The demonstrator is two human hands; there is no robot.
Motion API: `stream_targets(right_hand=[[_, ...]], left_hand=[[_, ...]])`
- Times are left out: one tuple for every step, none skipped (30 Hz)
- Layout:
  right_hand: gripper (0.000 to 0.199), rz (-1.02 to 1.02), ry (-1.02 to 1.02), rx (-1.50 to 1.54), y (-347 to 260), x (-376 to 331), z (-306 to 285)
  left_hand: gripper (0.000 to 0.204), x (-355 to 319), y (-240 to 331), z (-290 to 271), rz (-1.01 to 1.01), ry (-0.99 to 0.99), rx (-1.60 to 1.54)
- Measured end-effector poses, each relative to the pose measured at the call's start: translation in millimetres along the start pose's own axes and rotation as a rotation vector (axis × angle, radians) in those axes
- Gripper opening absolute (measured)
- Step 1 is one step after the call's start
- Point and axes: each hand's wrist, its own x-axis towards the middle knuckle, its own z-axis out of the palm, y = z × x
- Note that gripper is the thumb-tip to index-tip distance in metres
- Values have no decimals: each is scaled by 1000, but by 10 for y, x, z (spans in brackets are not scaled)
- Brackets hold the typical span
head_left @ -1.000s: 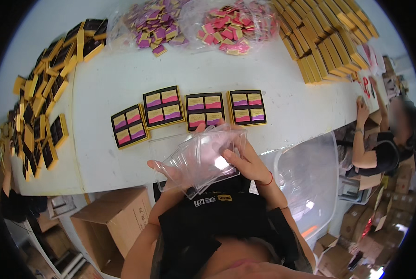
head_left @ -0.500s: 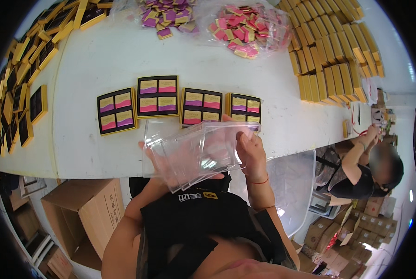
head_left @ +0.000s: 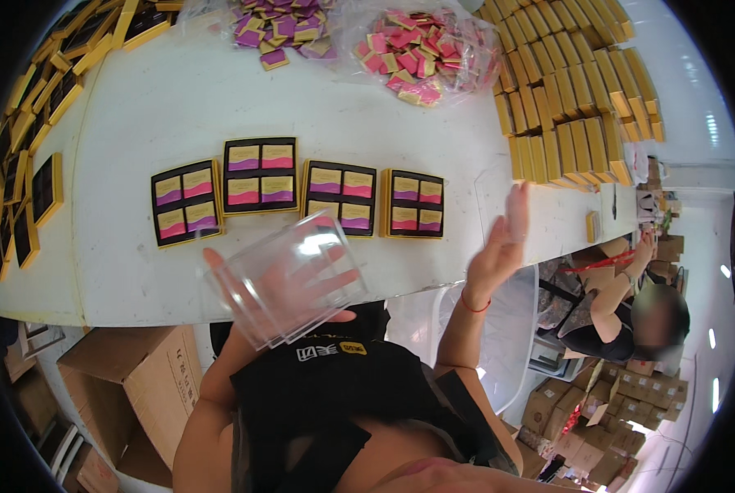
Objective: The person assembles small square cosmetic compacts by placing colored inserts into black trays and covering them with clear plastic lids. The person repeatedly picks up inserts from plastic bags, places them into trays, and stacks the finished compacts on the table.
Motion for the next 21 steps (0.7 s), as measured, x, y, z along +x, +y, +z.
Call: stream_targets(right_hand=[[45, -197, -181, -304, 29, 25, -38], [46, -377, -362, -609, 34, 12, -65], [55, -376, -527, -626, 50, -87, 25], [55, -483, -645, -770, 76, -171, 101], [62, -394, -704, -564, 49, -175, 119], [70, -304, -758, -358, 10, -167, 128], [77, -297, -794, -373, 3, -126, 114], [83, -291, -832, -386, -4, -66, 72], [89, -283, -868, -401, -5, -16, 40], [91, -303, -882, -408, 11, 40, 47], [92, -317, -890, -419, 49, 108, 61], [94, -332, -898, -430, 77, 168, 86], [96, -345, -926, -464, 75, 221, 111], [97, -281, -960, -404, 107, 261, 113], [97, -217, -993, -344, 154, 300, 96], [98, -153, -1024, -284, 207, 334, 80], [98, -113, -1016, -204, 276, 350, 80], [98, -123, -1012, -204, 304, 352, 83], [97, -132, -1007, -205, 318, 356, 84], [97, -141, -1006, -200, 338, 350, 93], [97, -155, -1001, -227, 335, 351, 99]], left_hand=[[118, -26, 32, 9, 8, 1, 36], [118, -53, 47, 31, 18, 17, 39], [118, -81, 62, 43, 26, 33, 44], [118, -110, 77, 59, 30, 51, 49], [119, -130, 88, 106, 47, 83, 71], [119, -147, 91, 138, 63, 114, 92], [119, -156, 87, 146, 79, 126, 79], [119, -168, 88, 164, 95, 140, 66], [119, -178, 89, 170, 106, 141, 61], [119, -202, 91, 185, 122, 146, 58], [119, -212, 92, 188, 126, 138, 65], [120, -215, 92, 188, 130, 141, 69], [120, -222, 85, 192, 134, 146, 71], [120, -220, 81, 190, 140, 159, 69], [120, -219, 76, 183, 145, 165, 68], [120, -224, 67, 180, 151, 171, 66], [121, -227, 68, 163, 154, 169, 67], [121, -228, 71, 147, 154, 164, 68], [121, -229, 73, 132, 154, 159, 68], [122, -239, 71, 118, 155, 158, 70], [122, -235, 61, 90, 161, 128, 53]])
